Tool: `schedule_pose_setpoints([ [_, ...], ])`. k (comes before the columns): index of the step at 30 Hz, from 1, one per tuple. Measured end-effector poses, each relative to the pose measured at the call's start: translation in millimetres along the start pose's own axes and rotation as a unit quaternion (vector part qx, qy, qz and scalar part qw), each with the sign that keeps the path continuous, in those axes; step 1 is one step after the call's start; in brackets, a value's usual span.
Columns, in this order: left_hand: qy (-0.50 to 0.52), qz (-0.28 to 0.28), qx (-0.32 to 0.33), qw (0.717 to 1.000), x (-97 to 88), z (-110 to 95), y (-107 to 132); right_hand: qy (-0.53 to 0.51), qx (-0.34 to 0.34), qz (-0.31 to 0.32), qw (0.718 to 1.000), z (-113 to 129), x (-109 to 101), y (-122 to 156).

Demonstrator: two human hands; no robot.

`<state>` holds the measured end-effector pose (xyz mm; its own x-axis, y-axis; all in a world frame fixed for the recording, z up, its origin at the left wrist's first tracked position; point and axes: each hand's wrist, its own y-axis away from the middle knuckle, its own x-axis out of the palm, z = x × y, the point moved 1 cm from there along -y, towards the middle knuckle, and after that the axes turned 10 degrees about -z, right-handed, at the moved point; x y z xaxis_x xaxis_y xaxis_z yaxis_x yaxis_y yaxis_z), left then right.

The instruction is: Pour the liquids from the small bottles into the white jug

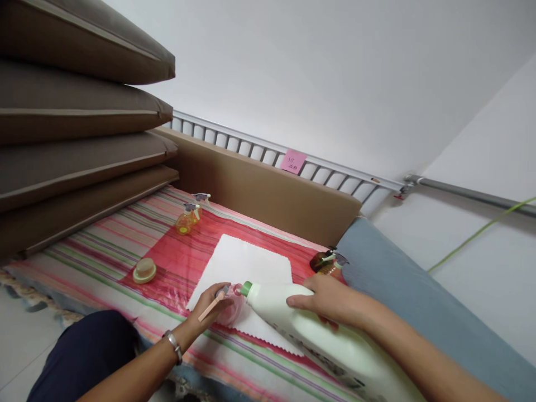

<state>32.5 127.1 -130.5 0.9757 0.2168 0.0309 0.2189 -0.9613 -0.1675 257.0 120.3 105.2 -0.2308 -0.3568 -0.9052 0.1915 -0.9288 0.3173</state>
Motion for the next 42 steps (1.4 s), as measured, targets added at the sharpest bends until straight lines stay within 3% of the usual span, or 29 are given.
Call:
schedule_pose_setpoints([
  [42, -0.003, 0.014, 0.002, 1.0, -0.3, 2.5, -0.1, 0.015, 0.004, 0.02, 1.0, 2.8, -3.3, -0.4],
])
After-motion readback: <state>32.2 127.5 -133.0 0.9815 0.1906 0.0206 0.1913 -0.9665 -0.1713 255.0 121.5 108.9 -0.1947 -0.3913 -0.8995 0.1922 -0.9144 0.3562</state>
